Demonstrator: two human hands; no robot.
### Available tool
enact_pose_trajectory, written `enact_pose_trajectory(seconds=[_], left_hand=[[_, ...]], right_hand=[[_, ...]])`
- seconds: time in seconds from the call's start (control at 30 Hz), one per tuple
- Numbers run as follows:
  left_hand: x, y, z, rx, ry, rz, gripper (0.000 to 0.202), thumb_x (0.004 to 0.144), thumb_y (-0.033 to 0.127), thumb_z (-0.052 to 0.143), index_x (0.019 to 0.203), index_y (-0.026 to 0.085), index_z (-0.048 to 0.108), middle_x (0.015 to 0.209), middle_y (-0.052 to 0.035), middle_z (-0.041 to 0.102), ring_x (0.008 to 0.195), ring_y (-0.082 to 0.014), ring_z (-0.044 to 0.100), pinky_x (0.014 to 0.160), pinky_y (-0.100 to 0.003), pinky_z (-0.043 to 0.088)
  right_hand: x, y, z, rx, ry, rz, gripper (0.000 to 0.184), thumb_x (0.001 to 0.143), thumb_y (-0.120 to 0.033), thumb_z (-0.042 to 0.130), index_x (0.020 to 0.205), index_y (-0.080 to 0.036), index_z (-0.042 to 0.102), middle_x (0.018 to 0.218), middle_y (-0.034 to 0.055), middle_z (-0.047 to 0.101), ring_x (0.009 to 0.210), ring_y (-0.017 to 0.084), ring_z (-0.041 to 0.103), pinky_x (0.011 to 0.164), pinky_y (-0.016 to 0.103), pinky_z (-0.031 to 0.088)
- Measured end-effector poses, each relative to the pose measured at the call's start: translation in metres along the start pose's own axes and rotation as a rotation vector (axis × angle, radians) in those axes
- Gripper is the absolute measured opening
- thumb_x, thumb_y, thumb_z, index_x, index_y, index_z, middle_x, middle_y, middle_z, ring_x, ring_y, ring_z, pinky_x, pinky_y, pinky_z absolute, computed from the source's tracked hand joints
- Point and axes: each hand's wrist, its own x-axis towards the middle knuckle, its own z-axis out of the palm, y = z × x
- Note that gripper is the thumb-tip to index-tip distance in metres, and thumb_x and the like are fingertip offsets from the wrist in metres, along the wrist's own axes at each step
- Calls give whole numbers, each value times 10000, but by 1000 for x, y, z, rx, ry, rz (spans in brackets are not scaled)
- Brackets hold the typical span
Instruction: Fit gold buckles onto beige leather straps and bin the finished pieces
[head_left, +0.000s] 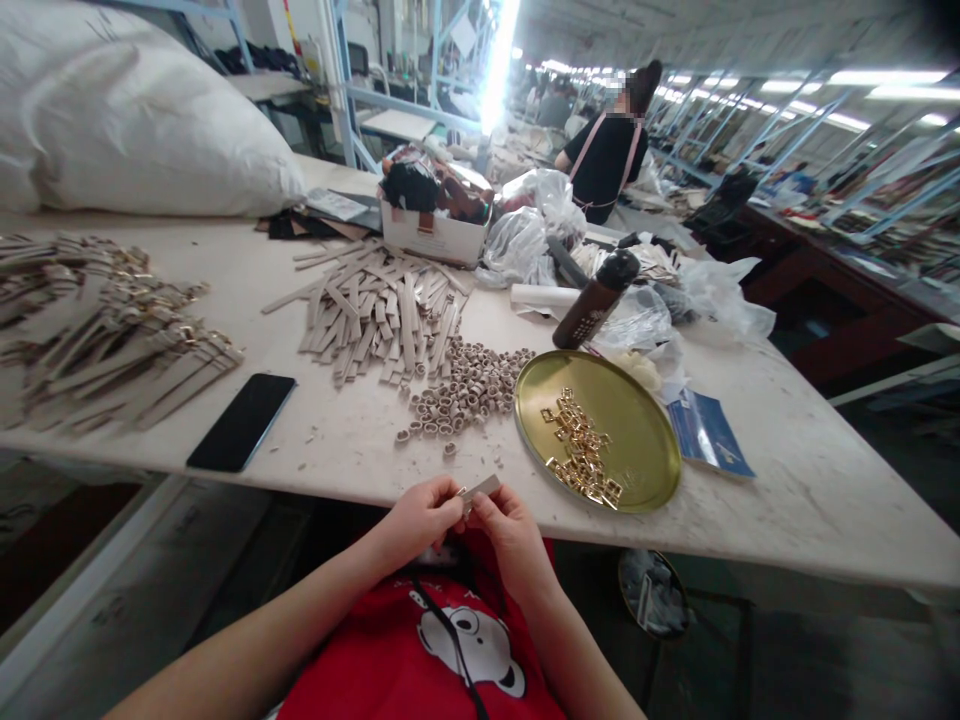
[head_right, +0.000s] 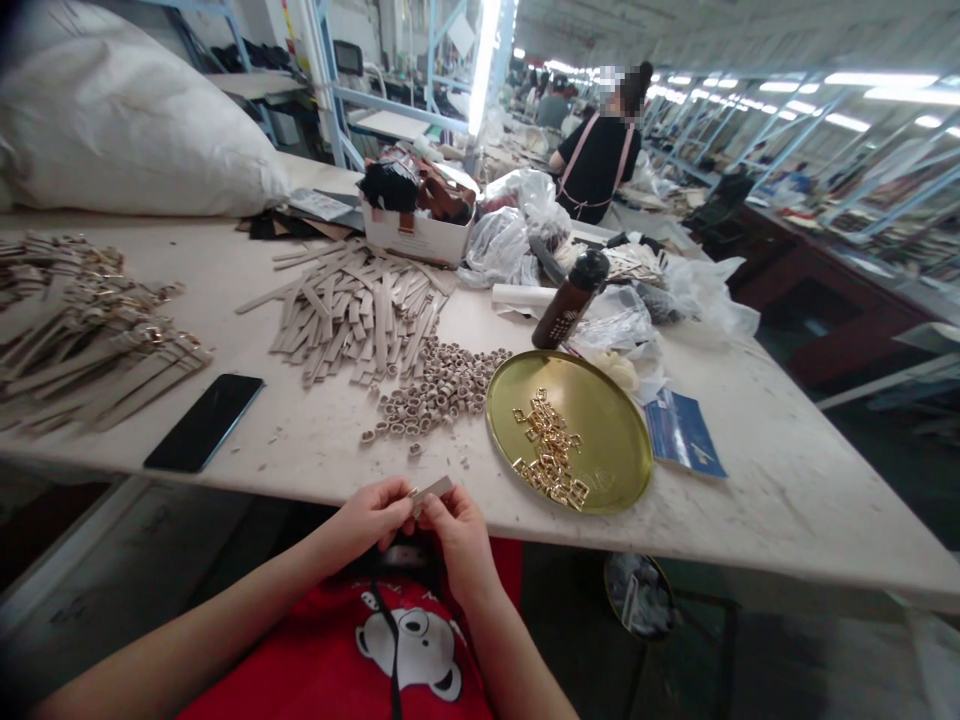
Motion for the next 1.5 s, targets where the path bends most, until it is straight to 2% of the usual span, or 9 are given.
enact_pose_trajectory(seconds=[0.17,0.23,0.47,0.6,0.77,0.93,1.2,1.4,1.5], left_hand=[[-1,-4,0,43,11,32,216,743,370,450,664,169,434,501,67,456,395,-58,370,403,-181,289],[0,-9,-1,38,22,34,238,757,391,448,668,171,432,493,69,451,400,-60,363,406,-182,284],[5,-16,-6,32,39,13,264,763,414,465,666,170,442,528,59,476,428,-65,354,414,-183,274],[13,-9,-9,59,90,2,250,746,382,470,616,171,440,515,54,460,467,-74,369,441,-183,278],[21,-4,-14,-20,52,-65,242,739,390,461,625,177,434,497,64,455,409,-62,326,423,-186,268],[21,-5,-19,20,76,-21,247,745,373,459,599,174,443,496,66,430,463,-75,349,471,-193,287],[15,-16,-19,176,115,47,237,775,353,451,620,174,458,553,42,496,543,-105,429,516,-207,305],[5,-20,-21,85,54,23,325,728,461,532,609,177,427,496,56,486,474,-87,404,464,-191,294],[2,-27,-22,-7,57,9,332,699,476,569,661,179,424,504,66,494,427,-76,402,432,-185,294]], right_hand=[[-4,-3,-2,-657,206,-392,156,784,-326,555,709,-188,551,736,25,545,707,152,493,654,269,384],[-1,-1,-4,-750,229,-431,146,788,-313,547,706,-193,556,741,25,541,709,153,487,647,266,373],[19,3,-12,-279,-37,16,220,732,-369,609,697,-163,540,626,-24,527,585,106,449,570,229,365],[26,2,-9,-15,-44,148,227,712,-367,639,712,-156,555,597,-30,505,536,84,421,543,211,352],[34,2,-3,240,-48,283,230,659,-344,684,700,-159,556,589,-21,514,529,100,456,567,245,401],[38,6,-3,33,3,173,209,710,-352,635,759,-162,563,598,-35,505,523,84,423,559,224,380],[24,8,-3,-821,172,-351,142,762,-257,555,644,-189,518,655,-5,500,642,131,437,607,251,333],[16,-4,2,-657,1,-116,157,750,-317,574,684,-185,519,605,-24,511,569,120,437,531,232,332],[12,-10,3,-714,-95,-180,160,766,-321,569,688,-183,552,643,-14,538,602,121,457,551,229,338]])
